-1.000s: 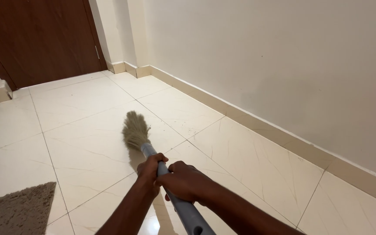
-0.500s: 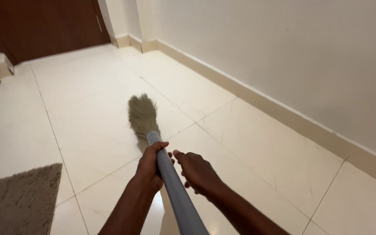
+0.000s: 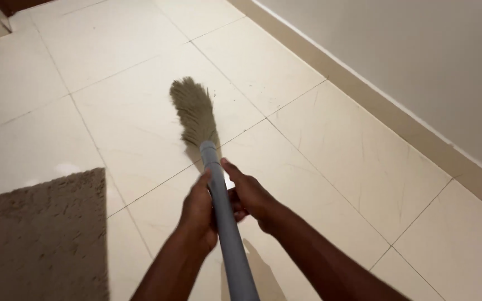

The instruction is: The person sweeps the floor with a broom, moving it along the baseboard and across the tiles in various directions.

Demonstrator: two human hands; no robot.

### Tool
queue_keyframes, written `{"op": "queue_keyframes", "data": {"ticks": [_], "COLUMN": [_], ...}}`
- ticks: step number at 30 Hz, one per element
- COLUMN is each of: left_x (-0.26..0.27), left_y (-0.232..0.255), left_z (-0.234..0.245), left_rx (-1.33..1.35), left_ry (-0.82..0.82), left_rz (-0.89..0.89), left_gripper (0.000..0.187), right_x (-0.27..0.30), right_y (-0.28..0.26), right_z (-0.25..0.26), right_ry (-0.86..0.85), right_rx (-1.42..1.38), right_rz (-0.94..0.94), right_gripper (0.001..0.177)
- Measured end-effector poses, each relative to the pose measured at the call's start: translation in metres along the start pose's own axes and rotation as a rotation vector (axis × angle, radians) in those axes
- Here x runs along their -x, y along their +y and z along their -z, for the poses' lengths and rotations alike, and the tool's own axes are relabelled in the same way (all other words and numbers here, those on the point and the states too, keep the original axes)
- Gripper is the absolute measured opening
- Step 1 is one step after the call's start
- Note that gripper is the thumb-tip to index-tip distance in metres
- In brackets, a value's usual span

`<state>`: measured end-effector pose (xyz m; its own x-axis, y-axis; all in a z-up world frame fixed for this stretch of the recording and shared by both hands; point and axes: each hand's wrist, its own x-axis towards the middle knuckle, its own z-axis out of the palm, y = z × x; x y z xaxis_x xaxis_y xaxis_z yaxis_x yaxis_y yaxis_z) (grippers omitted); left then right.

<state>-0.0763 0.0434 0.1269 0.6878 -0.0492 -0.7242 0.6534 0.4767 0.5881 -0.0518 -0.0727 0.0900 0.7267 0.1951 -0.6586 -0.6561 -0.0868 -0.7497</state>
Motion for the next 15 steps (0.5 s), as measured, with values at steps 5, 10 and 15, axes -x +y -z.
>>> {"op": "queue_keyframes", "data": {"ticks": [5,10,15], "left_x": [0.056,0.086,0.091], "left_y": [0.003,0.014,0.025], "left_z": [-0.018,-0.039,-0.043], "left_rx": [-0.166,-0.3,-0.41], "left_ry": [0.102,0.197,0.132], "left_rz": [0.151,0.175,0.202], "left_gripper": [0.05,0.039,0.04], "right_x": [0.004,-0.022,0.007], "right_y": [-0.037,-0.039,-0.065], "right_z": [-0.021,-0.031,-0.029], "right_ry": [0.016,0.155,0.239], "right_rx": [0.104,0.069,0.132], "right_rz": [-0.118,-0.239,-0.19], "right_gripper": [0.074,0.053,0.046]}}
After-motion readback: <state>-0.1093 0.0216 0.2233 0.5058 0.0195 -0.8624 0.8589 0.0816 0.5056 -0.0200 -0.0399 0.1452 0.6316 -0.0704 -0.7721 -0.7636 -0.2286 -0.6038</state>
